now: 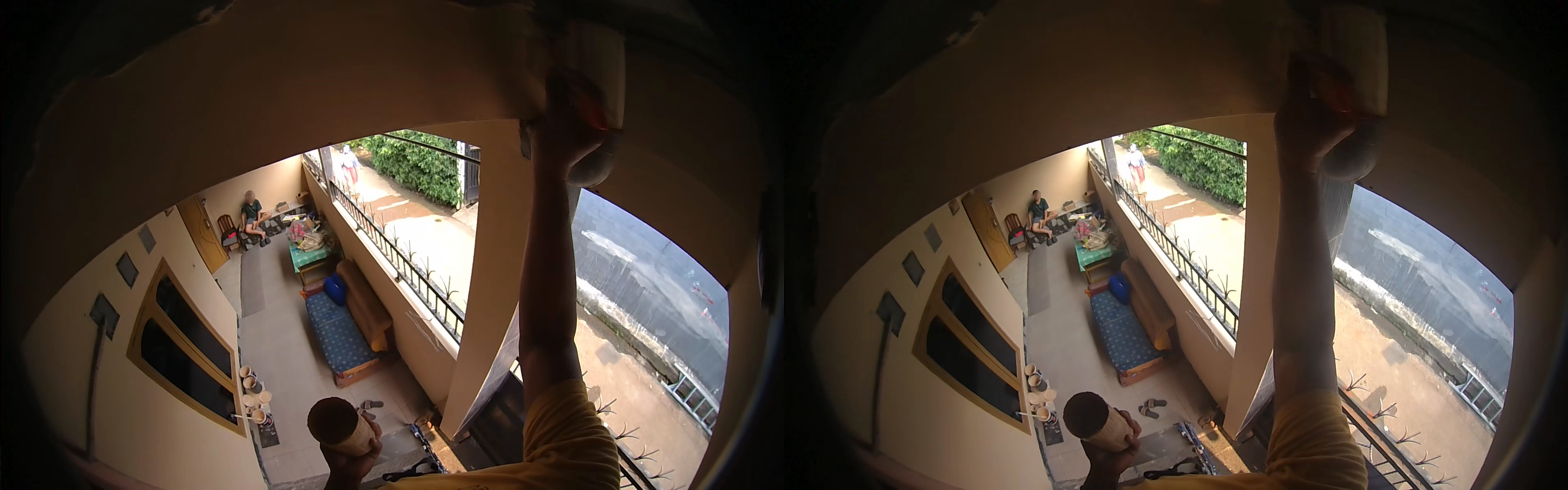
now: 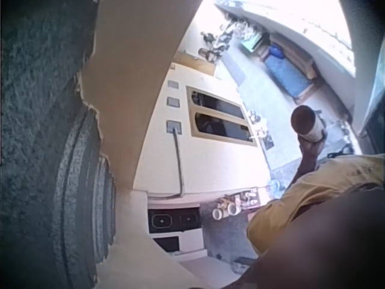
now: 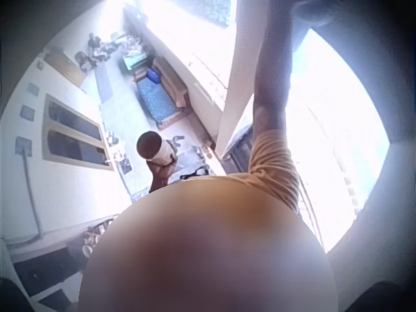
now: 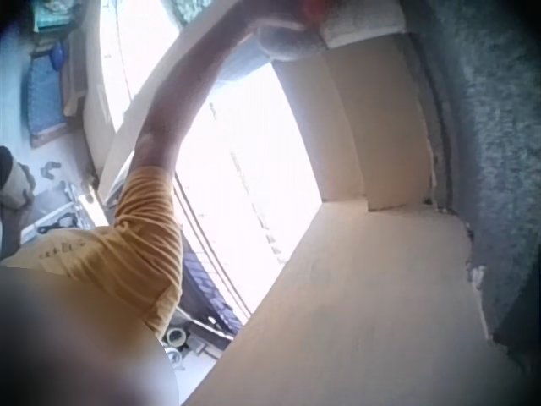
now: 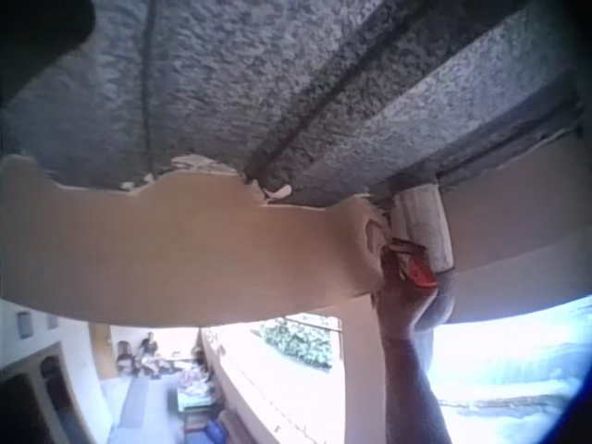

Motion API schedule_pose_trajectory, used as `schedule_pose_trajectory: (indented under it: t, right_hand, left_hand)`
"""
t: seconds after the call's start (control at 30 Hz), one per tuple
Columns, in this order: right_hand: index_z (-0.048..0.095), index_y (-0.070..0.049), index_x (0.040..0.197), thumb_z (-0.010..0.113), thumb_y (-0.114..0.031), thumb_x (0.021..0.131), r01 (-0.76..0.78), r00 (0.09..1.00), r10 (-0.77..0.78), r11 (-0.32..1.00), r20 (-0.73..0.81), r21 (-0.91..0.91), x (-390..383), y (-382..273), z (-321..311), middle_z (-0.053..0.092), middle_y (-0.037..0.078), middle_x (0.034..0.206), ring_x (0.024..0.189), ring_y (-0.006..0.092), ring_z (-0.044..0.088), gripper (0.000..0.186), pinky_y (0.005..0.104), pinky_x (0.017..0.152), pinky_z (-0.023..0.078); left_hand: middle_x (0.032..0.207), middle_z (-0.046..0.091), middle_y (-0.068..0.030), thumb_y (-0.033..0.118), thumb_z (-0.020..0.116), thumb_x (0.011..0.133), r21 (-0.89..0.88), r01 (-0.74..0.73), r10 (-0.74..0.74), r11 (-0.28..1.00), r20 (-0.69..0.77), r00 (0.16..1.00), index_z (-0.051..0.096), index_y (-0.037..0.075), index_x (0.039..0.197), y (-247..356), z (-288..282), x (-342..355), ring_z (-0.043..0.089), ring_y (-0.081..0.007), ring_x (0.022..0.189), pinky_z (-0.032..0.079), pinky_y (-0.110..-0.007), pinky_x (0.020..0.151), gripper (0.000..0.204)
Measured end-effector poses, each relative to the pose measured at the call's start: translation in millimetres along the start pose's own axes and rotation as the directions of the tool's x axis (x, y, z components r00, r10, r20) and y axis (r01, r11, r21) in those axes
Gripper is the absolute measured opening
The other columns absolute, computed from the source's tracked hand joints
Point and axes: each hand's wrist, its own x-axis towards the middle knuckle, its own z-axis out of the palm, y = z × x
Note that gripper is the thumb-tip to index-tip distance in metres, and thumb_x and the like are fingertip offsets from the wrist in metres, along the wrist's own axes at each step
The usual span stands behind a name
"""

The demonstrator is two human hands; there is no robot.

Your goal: The person paints the ceiling of a covered outdoor corridor using a paintbrush and a paint can. They repeatedly dip the brush into the can and apply paint to the ceiling surface in long strokes.

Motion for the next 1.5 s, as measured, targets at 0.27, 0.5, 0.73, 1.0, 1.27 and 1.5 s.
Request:
schedule_pose_trajectory:
  t: [0.27, 0.5, 0.73, 1.0, 1.27, 1.5]
  right_hand:
    - [0.070, -0.009, 0.092, 0.074, -0.001, 0.062, 0.527, 0.785, -0.538, 0.841, 0.308, 0.123, -51.1, -100.9, 52.9, 0.072, 0.010, 0.096, 0.082, 0.0272, 0.068, 0.031, 0.0373, 0.068, 0.057]
    - [0.072, -0.007, 0.101, 0.079, 0.005, 0.079, 0.063, 0.796, -0.250, 0.940, 0.551, 0.336, -118.8, -186.5, -34.5, 0.068, 0.023, 0.114, 0.101, 0.0327, 0.071, 0.026, 0.0322, 0.075, 0.061]
    - [0.063, 0.000, 0.105, 0.072, -0.007, 0.090, -0.970, 0.239, 0.959, 0.241, 0.155, 0.004, -246.5, -169.6, -160.0, 0.068, 0.012, 0.097, 0.084, 0.0212, 0.069, 0.019, 0.0352, 0.074, 0.057]
    - [0.062, 0.000, 0.108, 0.058, -0.040, 0.096, -0.947, -0.307, 0.951, -0.310, 0.048, 0.081, -316.8, -198.6, -293.5, 0.070, 0.014, 0.100, 0.086, 0.0288, 0.071, 0.042, 0.0422, 0.078, 0.059]
    - [0.064, 0.001, 0.115, 0.055, -0.018, 0.101, -0.965, -0.049, 0.978, 0.007, 0.204, -0.261, -260.7, -237.6, -281.4, 0.071, 0.016, 0.105, 0.098, 0.0270, 0.070, 0.025, 0.0349, 0.085, 0.057]
    - [0.060, 0.004, 0.107, 0.058, -0.020, 0.095, -0.918, 0.293, 0.797, 0.389, 0.527, -0.077, -202.2, -266.8, -201.5, 0.061, 0.020, 0.100, 0.079, 0.0314, 0.068, 0.027, 0.0385, 0.049, 0.062]
  left_hand:
    - [0.120, 0.062, -0.0064, 0.048, 0.070, 0.079, 0.061, 0.018, -0.019, 0.998, 0.004, 1.000, 0.065, 0.019, 0.121, 0.5, -11.1, 8.4, 0.054, -0.0275, 0.117, 0.054, -0.044, 0.084, 0.051]
    - [0.120, 0.062, -0.0041, 0.047, 0.071, 0.078, 0.057, -0.015, 0.014, 0.998, 0.017, 1.000, 0.065, 0.019, 0.120, -0.8, -9.8, 3.9, 0.054, -0.0260, 0.118, 0.054, -0.044, 0.085, 0.051]
    - [0.124, 0.059, -0.0030, 0.049, 0.074, 0.076, 0.073, -0.087, 0.086, 0.993, 0.013, 0.996, 0.061, 0.020, 0.125, 15.6, -30.4, 0.0, 0.052, -0.0259, 0.119, 0.055, -0.043, 0.087, 0.058]
    - [0.128, 0.058, -0.0078, 0.047, 0.068, 0.085, 0.081, -0.056, 0.053, 0.995, 0.044, 0.998, 0.060, 0.016, 0.127, 16.1, -16.6, 6.5, 0.053, -0.0295, 0.121, 0.056, -0.044, 0.086, 0.053]
    - [0.139, 0.055, -0.0129, 0.054, 0.049, 0.099, 0.114, -0.065, 0.031, 0.991, 0.283, 0.959, 0.049, 0.015, 0.142, 16.0, -10.3, 16.6, 0.056, -0.0331, 0.127, 0.055, -0.052, 0.093, 0.058]
    - [0.140, 0.054, -0.0169, 0.050, 0.044, 0.103, 0.120, -0.128, 0.083, 0.985, 0.321, 0.943, 0.048, 0.007, 0.142, 21.8, -2.3, 20.2, 0.054, -0.0343, 0.131, 0.048, -0.056, 0.105, 0.059]
